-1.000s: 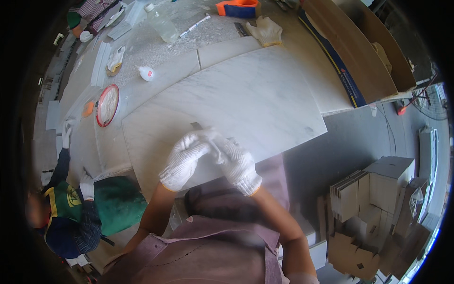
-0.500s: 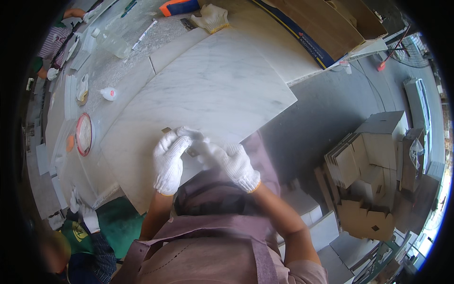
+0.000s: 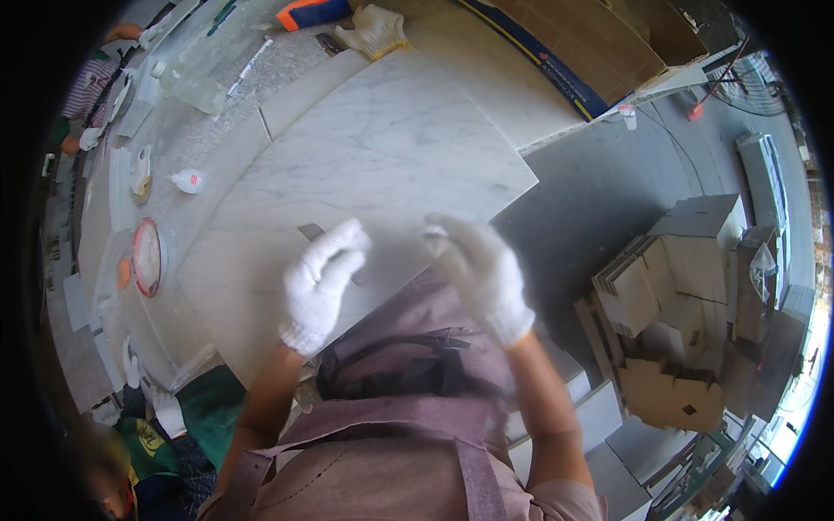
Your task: The person applies a white paste into a crack on a marble tile using a small metal spatula, then smooths and wipes the surface with gloved hands. The person repeats the application and smoothing on the same tile multiple times.
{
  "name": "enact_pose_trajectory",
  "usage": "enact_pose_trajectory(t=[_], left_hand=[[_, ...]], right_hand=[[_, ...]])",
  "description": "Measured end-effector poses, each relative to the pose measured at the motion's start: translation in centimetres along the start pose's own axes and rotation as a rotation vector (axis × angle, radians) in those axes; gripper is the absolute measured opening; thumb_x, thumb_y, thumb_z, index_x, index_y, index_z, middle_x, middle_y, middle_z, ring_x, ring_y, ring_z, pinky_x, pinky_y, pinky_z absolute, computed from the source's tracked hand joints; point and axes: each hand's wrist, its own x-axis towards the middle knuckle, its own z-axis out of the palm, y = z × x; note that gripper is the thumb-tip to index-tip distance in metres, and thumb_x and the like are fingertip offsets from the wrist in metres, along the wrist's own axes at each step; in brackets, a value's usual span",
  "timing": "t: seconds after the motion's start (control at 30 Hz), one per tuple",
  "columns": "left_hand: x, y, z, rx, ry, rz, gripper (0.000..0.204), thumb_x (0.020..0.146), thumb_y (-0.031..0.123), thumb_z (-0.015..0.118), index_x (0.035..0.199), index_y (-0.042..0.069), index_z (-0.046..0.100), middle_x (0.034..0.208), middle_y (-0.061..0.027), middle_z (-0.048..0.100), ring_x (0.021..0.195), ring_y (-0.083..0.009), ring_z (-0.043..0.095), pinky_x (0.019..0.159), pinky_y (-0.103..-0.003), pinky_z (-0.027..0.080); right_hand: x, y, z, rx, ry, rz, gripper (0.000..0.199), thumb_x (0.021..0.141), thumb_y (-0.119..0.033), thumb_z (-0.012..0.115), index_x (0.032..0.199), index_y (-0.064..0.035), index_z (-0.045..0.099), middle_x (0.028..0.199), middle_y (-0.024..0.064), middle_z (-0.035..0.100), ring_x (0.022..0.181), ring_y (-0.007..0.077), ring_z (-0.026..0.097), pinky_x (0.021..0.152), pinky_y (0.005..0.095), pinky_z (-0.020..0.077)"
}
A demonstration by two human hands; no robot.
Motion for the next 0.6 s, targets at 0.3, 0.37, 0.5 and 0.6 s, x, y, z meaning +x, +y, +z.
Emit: enact_pose_trajectory(t=[0.3,0.37,0.5,0.6], left_hand=[[7.7,-5.9,-11.1,0.223,0.358,0.080,0.039,0.109,0.009,0.065,0.146,-0.003,0.065,0.121,-0.0134,0.076,0.113,-0.0215,0.073,0.101,-0.035,0.058],[7.7,-6.6,-11.6,0.378,0.328,0.132,0.038,0.111,0.010,0.063,0.146,-0.003,0.065,0.121,-0.0136,0.076,0.113,-0.0212,0.073,0.099,-0.036,0.059],[7.6,-7.0,-11.7,0.325,0.304,0.190,0.037,0.111,0.010,0.063,0.145,-0.003,0.066,0.120,-0.0140,0.076,0.111,-0.0212,0.073,0.098,-0.036,0.059],[7.6,-6.7,-11.7,0.312,0.317,0.164,0.037,0.111,0.010,0.063,0.145,-0.003,0.066,0.120,-0.0141,0.076,0.111,-0.0212,0.073,0.098,-0.036,0.059]], right_hand=[[6.4,3.8,-3.7,-0.510,0.126,0.083,0.019,0.099,-0.019,0.069,0.106,-0.0034,0.076,0.090,0.0083,0.078,0.076,0.0167,0.071,0.072,0.0322,0.0556],[8.3,3.2,-3.5,-0.632,0.122,0.151,0.019,0.097,-0.022,0.070,0.102,-0.0042,0.073,0.089,0.0105,0.079,0.078,0.0208,0.074,0.075,0.0346,0.0561],[11.3,1.5,-4.0,-0.652,0.080,0.188,0.032,0.097,-0.035,0.074,0.097,-0.0033,0.072,0.088,0.0199,0.076,0.084,0.0361,0.075,0.079,0.0438,0.0567],[10.8,0.7,-4.3,-0.691,0.038,0.141,0.032,0.097,-0.035,0.074,0.093,-0.0036,0.069,0.087,0.0201,0.075,0.086,0.0368,0.075,0.078,0.0444,0.0563]])
